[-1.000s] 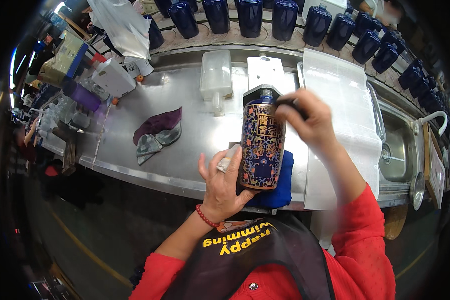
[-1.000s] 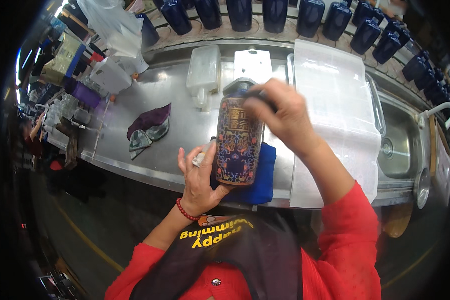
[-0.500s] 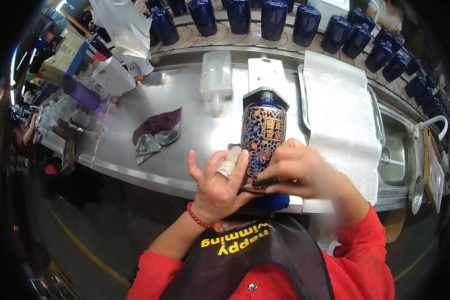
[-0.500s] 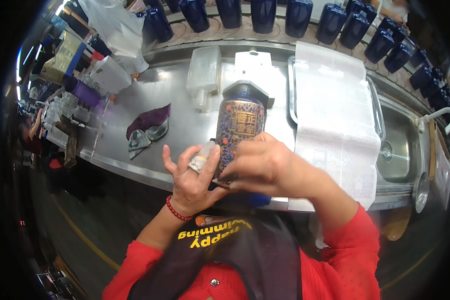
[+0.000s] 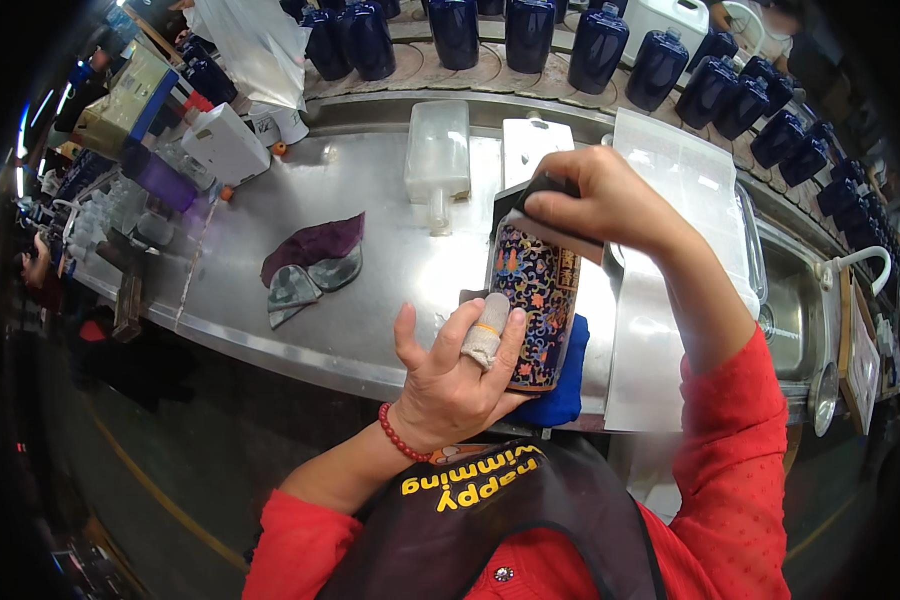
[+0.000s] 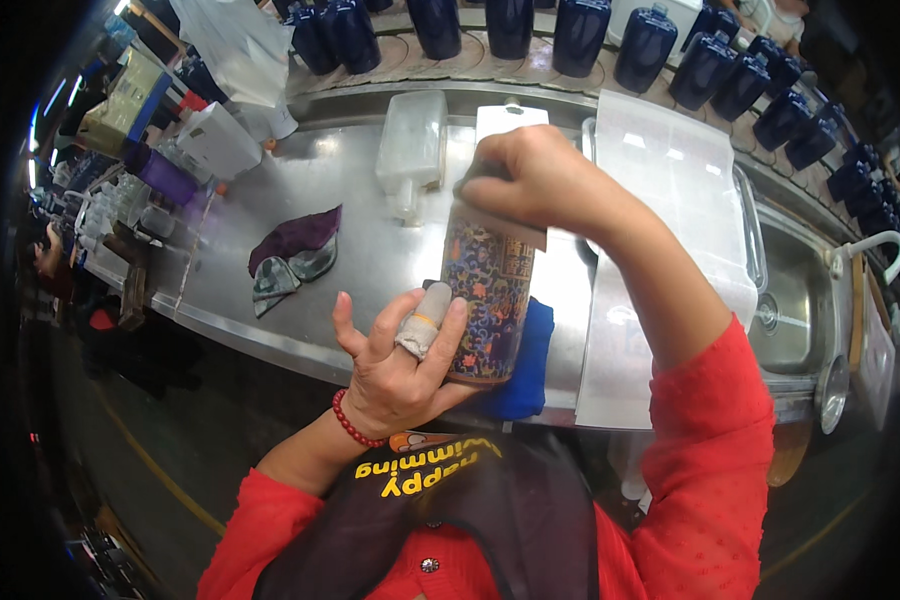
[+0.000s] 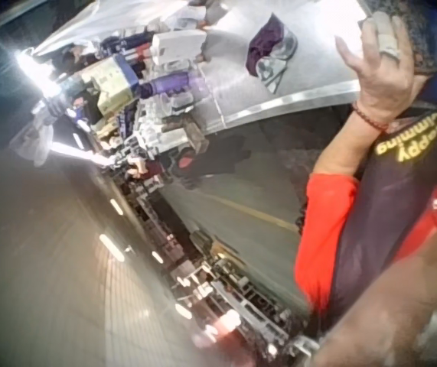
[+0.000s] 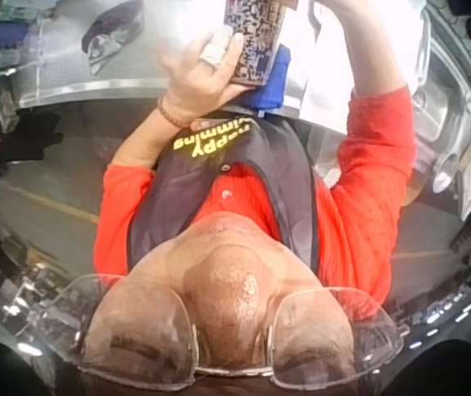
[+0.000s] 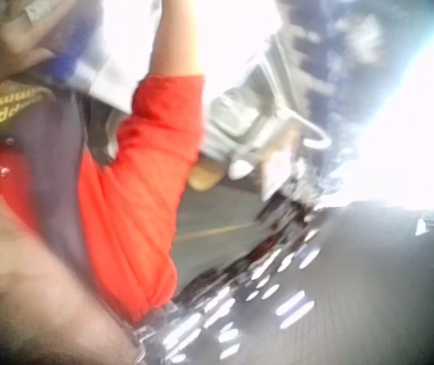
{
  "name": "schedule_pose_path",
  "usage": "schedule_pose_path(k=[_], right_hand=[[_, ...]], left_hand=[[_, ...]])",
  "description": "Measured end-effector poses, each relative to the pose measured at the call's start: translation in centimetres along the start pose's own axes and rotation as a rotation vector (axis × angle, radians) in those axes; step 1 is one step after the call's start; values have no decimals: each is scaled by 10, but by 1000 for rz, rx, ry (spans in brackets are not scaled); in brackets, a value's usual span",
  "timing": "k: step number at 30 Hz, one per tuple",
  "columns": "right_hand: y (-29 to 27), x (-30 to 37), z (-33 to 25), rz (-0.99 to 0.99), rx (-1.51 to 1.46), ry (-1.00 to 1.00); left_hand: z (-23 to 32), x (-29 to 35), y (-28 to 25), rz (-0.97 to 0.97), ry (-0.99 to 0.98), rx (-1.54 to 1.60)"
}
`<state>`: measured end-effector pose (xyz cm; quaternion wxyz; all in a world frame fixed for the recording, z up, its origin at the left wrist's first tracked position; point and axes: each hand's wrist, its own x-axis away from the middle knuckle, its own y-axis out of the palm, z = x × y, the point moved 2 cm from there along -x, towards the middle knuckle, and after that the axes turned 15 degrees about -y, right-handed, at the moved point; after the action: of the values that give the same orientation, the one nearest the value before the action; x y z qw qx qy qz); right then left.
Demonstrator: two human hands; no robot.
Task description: The person applies small decorative stickers to a blue patterned ceramic bottle using tweezers. The person rotates the bottle to access different sides and places stickers one at a time onto the surface.
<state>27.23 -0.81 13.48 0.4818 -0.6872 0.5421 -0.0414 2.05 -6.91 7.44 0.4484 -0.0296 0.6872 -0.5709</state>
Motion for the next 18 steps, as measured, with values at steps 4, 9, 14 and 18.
schedule_pose_path(k=[4,9,14,18], right_hand=[[-2,-8,10,28,-39,270],[-4,2,2,178,113,214],[1,23,-6,286,-2,282],[3,28,-11,157,-73,263]], left_hand=[[-1,5,4,2,-30,32],[-8,19,16,-51,-171,242],[-17,22,27,-149,-271,411],[-17,17,15,-184,-204,229]])
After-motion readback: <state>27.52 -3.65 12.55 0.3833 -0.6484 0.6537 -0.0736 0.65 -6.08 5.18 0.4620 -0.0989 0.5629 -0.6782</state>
